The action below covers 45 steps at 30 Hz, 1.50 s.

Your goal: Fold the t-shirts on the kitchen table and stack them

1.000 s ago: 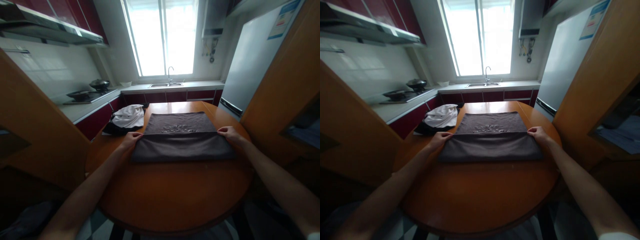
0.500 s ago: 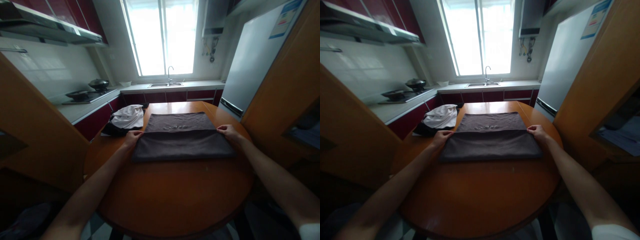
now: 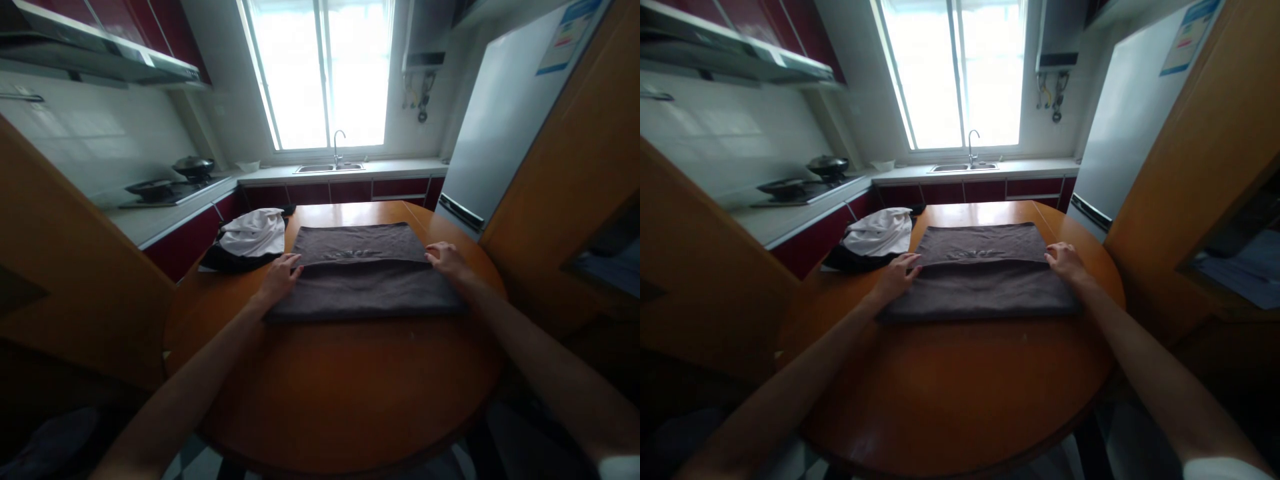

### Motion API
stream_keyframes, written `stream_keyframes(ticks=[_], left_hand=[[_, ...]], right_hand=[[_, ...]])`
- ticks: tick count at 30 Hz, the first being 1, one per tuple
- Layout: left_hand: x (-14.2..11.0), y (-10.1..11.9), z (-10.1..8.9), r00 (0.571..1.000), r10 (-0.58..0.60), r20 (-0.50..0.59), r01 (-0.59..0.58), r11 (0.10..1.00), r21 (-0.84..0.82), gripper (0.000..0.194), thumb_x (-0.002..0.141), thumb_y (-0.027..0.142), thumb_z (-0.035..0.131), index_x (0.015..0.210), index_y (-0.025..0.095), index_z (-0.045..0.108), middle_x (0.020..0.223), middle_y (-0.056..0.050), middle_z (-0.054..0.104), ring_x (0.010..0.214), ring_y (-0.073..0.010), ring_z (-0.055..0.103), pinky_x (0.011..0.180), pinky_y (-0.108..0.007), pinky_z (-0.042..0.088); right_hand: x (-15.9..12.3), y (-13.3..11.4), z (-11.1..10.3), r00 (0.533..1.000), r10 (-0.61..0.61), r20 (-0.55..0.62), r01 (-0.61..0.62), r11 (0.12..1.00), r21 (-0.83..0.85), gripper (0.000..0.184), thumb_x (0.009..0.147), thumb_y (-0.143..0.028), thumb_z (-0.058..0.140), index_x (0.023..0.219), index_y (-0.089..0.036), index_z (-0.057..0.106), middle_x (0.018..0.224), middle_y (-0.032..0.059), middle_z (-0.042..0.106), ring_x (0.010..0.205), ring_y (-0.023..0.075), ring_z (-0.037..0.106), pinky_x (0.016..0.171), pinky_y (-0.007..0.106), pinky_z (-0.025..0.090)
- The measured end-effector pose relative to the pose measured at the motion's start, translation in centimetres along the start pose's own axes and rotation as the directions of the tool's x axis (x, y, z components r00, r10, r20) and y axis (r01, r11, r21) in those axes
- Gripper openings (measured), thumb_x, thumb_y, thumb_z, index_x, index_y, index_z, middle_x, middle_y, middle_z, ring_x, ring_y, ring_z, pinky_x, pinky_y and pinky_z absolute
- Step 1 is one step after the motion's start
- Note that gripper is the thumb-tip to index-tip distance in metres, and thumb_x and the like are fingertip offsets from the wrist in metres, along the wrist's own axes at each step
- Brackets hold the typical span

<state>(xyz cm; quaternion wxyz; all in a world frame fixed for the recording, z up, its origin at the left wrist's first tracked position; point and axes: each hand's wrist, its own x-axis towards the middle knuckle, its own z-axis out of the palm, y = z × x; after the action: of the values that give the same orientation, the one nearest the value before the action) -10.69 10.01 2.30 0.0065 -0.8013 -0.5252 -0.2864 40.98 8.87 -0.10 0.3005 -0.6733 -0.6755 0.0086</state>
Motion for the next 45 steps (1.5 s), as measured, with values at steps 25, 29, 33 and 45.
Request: stream_keyframes(ticks=[25, 29, 33, 45], left_hand=[[-0.8, 4.6, 3.5, 0.915, -0.024, 0.404, -0.049, 0.984, 0.169, 0.062, 0.104, 0.057, 0.031, 0.155, 0.025, 0.041, 0.165, -0.008, 0.029, 0.153, -0.0366, 0.021, 0.12, -0.064, 0.019], [-0.9, 3.1, 5.0, 0.903, -0.042, 0.428, -0.002, 0.995, 0.101, 0.062, 0.103, 0.059, 0.027, 0.155, 0.028, 0.042, 0.166, -0.006, 0.026, 0.154, -0.0362, 0.017, 0.12, -0.066, 0.016], [-0.5, 2.3, 3.9, 0.939, 0.039, 0.341, -0.017, 0.998, -0.067, 0.062, 0.102, 0.057, 0.034, 0.151, 0.022, 0.047, 0.162, -0.012, 0.035, 0.153, -0.0344, 0.024, 0.121, -0.06, 0.022], [-9.5, 0.1, -9.0, 0.865, 0.292, 0.409, -0.26, 0.956, -0.133, 0.038, 0.09, 0.034, 0.067, 0.127, 0.031, 0.069, 0.122, -0.007, 0.064, 0.109, -0.0235, 0.062, 0.099, -0.036, 0.053]], right_hand=[[-6.1, -5.9, 2.5, 0.953, 0.133, 0.272, -0.046, 0.952, -0.303, 0.069, 0.103, -0.054, 0.026, 0.16, -0.014, 0.03, 0.167, 0.0112, 0.019, 0.155, 0.0272, 0.016, 0.124, 0.057, 0.013], [-6.1, -4.6, 3.4, 0.934, 0.179, 0.309, -0.084, 0.95, -0.299, 0.07, 0.103, -0.056, 0.024, 0.159, -0.015, 0.032, 0.167, 0.0116, 0.021, 0.155, 0.0265, 0.018, 0.125, 0.055, 0.013], [-6.5, -5.3, 2.7, 0.973, 0.105, 0.207, -0.051, 0.966, -0.253, 0.067, 0.103, -0.053, 0.029, 0.155, -0.013, 0.04, 0.165, 0.0148, 0.027, 0.153, 0.0292, 0.023, 0.123, 0.06, 0.015], [-15.3, -2.6, -3.8, 0.912, -0.402, 0.086, 0.408, 0.909, -0.08, 0.026, 0.092, -0.034, 0.057, 0.11, -0.024, 0.073, 0.117, 0.0097, 0.066, 0.11, 0.026, 0.06, 0.098, 0.043, 0.049]])
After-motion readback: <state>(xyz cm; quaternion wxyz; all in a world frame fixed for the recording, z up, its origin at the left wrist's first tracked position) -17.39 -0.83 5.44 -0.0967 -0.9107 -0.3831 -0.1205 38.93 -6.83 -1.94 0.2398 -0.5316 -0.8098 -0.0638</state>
